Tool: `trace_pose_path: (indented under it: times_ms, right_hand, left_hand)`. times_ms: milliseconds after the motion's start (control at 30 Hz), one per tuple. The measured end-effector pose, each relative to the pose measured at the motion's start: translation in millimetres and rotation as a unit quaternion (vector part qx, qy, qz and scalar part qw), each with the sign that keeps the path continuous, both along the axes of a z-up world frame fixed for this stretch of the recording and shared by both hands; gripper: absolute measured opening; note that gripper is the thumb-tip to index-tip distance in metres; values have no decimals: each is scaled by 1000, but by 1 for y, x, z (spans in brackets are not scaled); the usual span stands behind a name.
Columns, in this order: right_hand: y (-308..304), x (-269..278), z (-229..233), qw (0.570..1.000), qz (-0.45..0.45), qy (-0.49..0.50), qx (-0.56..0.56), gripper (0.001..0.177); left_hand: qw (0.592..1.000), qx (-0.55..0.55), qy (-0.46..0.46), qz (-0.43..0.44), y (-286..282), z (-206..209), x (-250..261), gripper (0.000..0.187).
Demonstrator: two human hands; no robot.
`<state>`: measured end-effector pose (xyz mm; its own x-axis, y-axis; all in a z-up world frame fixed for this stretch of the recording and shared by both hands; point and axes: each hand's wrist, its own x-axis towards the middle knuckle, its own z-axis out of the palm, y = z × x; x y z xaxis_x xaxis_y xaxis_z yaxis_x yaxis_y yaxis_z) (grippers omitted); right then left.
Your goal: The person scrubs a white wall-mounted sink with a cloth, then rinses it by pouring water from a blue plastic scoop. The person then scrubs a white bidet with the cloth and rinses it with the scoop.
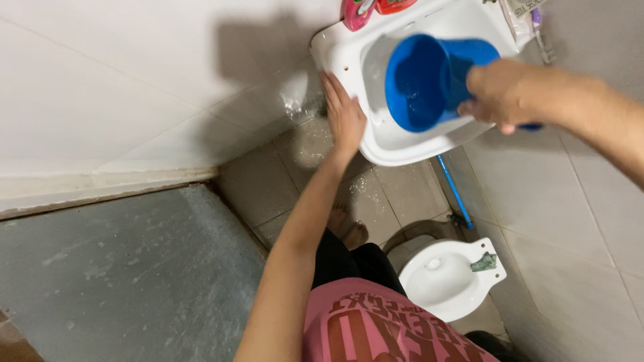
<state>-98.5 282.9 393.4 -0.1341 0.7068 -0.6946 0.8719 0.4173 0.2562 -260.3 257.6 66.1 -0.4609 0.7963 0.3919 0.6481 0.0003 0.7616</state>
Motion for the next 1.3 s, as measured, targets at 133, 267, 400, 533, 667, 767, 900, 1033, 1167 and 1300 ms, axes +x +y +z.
trace_pose_path:
  times_ms: [133, 267, 400, 533, 667, 767, 900, 1033, 1167, 1300]
  right_hand:
    - [13, -8, 23, 999, 15, 34, 22, 43]
    - [16, 22, 20, 981, -103, 159, 43, 37]
    - [9, 74, 6, 957, -166, 237, 14, 34]
    - [-19, 107, -12, 988, -96, 110, 47, 44]
    - [-60, 117, -20, 993, 18, 45, 109, 46]
    - [-79, 110, -18, 997, -10, -6, 76, 46]
    - [-90, 97, -9, 992, 89, 8, 86, 47]
    - [-95, 89, -3, 984, 137, 36, 105, 55]
    - [-98, 95, 3, 976, 164, 40, 134, 64]
    - [-104, 106, 17, 959, 181, 40, 212, 55]
  left_hand:
    - [999, 23, 28, 28, 55, 2, -30, 85]
    - [992, 28, 114, 43, 63, 1, -36, 87]
    - [981, -35, 188, 14, 62, 1, -38, 83]
    - [979, -38, 201, -16, 40, 6, -26, 77]
    - [926, -205, 299, -100, -4, 22, 10, 81]
    - [872, -245, 400, -140, -26, 36, 29, 78]
    - [781, -365, 432, -264, -34, 40, 39, 60]
    - [742, -434, 350, -372, -18, 20, 56, 56]
    - [789, -494, 33, -365, 33, -8, 74, 51]
    - [740, -341, -426, -393, 86, -10, 98, 21]
